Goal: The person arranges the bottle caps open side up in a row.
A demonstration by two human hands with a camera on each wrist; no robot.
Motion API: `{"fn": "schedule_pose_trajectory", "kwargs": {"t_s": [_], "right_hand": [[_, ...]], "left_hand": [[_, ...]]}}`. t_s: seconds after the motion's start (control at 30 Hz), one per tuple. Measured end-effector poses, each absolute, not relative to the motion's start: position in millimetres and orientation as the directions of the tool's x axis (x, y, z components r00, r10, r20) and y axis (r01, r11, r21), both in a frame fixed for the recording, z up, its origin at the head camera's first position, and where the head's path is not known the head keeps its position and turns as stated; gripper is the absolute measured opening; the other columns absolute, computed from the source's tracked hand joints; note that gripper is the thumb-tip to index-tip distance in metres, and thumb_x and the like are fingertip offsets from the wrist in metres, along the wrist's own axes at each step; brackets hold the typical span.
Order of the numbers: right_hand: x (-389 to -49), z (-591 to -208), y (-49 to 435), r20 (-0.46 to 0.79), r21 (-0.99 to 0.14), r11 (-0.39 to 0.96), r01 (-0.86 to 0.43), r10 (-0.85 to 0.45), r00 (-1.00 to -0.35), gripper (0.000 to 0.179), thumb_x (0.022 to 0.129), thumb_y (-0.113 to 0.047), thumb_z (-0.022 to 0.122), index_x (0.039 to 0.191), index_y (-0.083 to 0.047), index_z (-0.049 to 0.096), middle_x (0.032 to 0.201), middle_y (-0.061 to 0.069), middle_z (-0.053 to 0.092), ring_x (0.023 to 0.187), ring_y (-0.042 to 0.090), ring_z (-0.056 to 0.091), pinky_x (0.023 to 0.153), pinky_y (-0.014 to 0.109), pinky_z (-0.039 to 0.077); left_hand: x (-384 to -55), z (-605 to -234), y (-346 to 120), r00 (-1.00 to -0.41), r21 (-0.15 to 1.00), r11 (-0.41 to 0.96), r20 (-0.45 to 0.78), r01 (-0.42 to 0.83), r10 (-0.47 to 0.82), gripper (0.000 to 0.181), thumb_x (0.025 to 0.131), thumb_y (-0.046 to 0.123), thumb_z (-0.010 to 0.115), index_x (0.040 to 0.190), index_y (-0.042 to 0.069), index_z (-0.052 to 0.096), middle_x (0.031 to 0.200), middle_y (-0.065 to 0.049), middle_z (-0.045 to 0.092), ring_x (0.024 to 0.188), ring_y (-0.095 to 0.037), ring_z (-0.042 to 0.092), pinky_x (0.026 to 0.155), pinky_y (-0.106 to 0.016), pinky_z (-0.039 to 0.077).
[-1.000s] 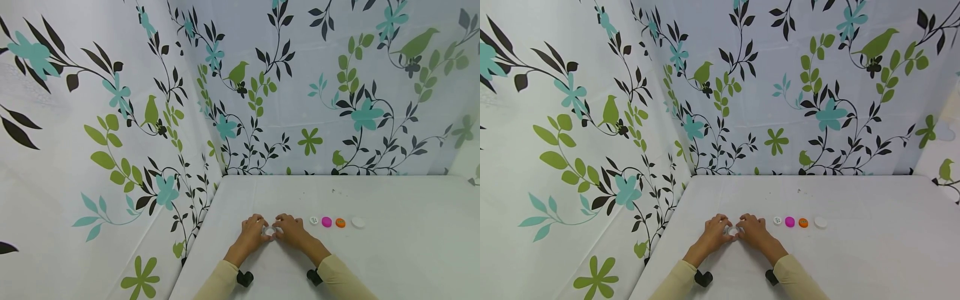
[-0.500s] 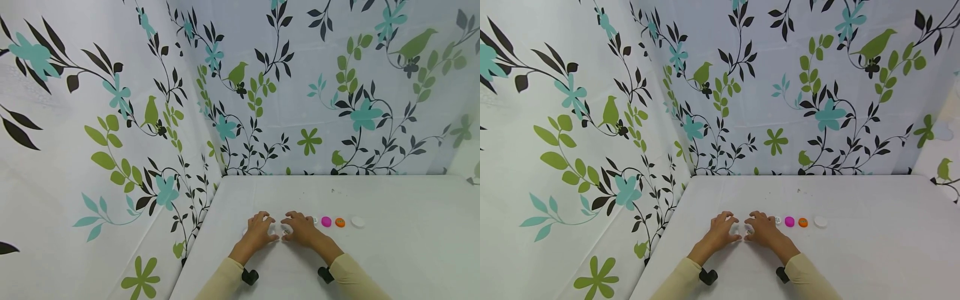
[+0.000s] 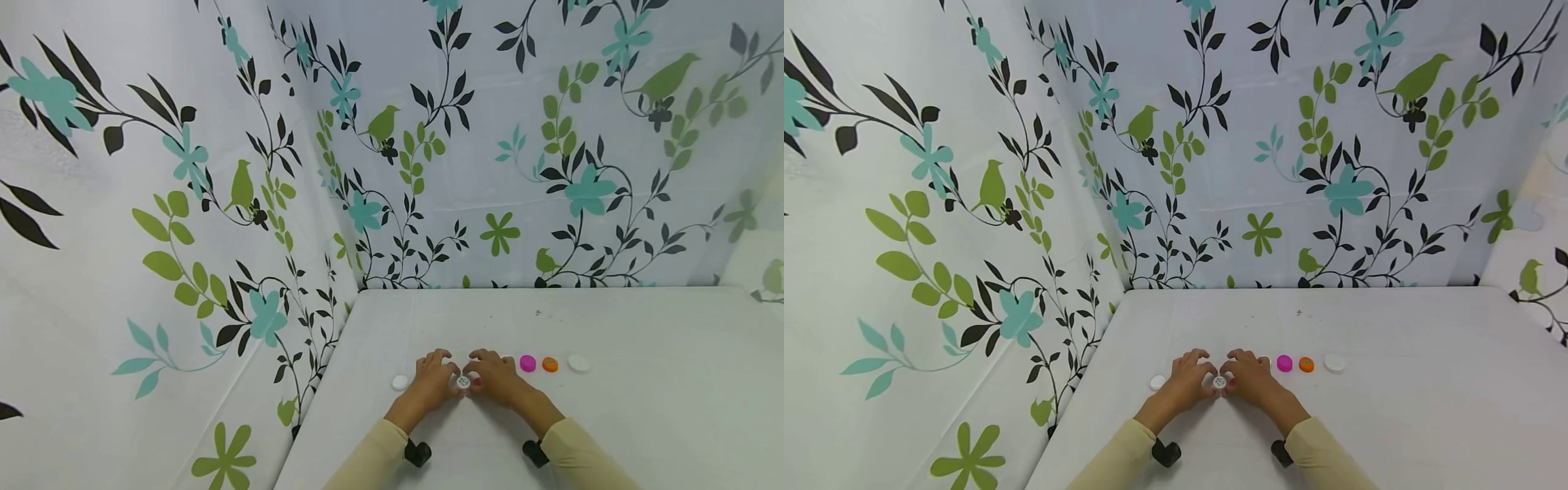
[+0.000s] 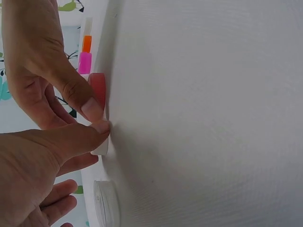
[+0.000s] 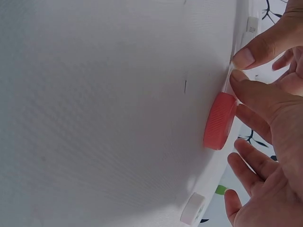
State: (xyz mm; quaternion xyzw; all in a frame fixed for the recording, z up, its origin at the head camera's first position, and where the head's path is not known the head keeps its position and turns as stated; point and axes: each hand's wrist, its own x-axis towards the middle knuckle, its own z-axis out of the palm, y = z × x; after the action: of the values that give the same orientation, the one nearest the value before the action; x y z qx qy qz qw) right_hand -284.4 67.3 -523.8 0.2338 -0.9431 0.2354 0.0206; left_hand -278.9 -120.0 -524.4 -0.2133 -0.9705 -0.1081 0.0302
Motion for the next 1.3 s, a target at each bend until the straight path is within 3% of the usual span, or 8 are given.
{"fn": "schedule_pose_trajectory", "kwargs": {"t_s": [0.27,0.93,1.3], "right_hand": [[-282.3,-526.6,63.2,0.167,-0.45,0.768,-0.455,-0.428,-0.888,0.021,0.085,-0.018,0.088,0.105,-0.018,0.081,0.134,0.016,0.067,0.129,0.042,0.056,0.095,0.07,0.041],[-284.5,-532.0,61.9,0.185,-0.438,0.77,-0.465,-0.428,-0.884,0.022,0.086,-0.023,0.089,0.107,-0.02,0.082,0.133,0.014,0.069,0.128,0.04,0.059,0.094,0.069,0.043],[-286.8,-523.4,58.7,0.209,-0.437,0.776,-0.455,-0.404,-0.89,0.02,0.092,-0.03,0.083,0.107,-0.017,0.081,0.136,0.013,0.066,0.128,0.038,0.059,0.095,0.065,0.046]], "left_hand": [[-278.2,-527.8,-120.5,-0.905,0.176,0.888,0.112,0.424,0.41,0.027,0.092,0.035,0.084,0.111,0.018,0.076,0.144,-0.007,0.055,0.134,-0.028,0.051,0.105,-0.047,0.041],[-279.2,-530.4,-123.2,-0.883,0.153,0.874,0.174,0.462,0.436,0.023,0.093,0.038,0.082,0.108,0.02,0.076,0.135,-0.003,0.06,0.126,-0.025,0.057,0.1,-0.045,0.043],[-275.2,-520.0,-131.0,-0.904,0.253,0.869,0.166,0.425,0.394,0.029,0.095,0.033,0.081,0.116,0.017,0.07,0.141,-0.007,0.056,0.131,-0.029,0.054,0.104,-0.048,0.042]]}}
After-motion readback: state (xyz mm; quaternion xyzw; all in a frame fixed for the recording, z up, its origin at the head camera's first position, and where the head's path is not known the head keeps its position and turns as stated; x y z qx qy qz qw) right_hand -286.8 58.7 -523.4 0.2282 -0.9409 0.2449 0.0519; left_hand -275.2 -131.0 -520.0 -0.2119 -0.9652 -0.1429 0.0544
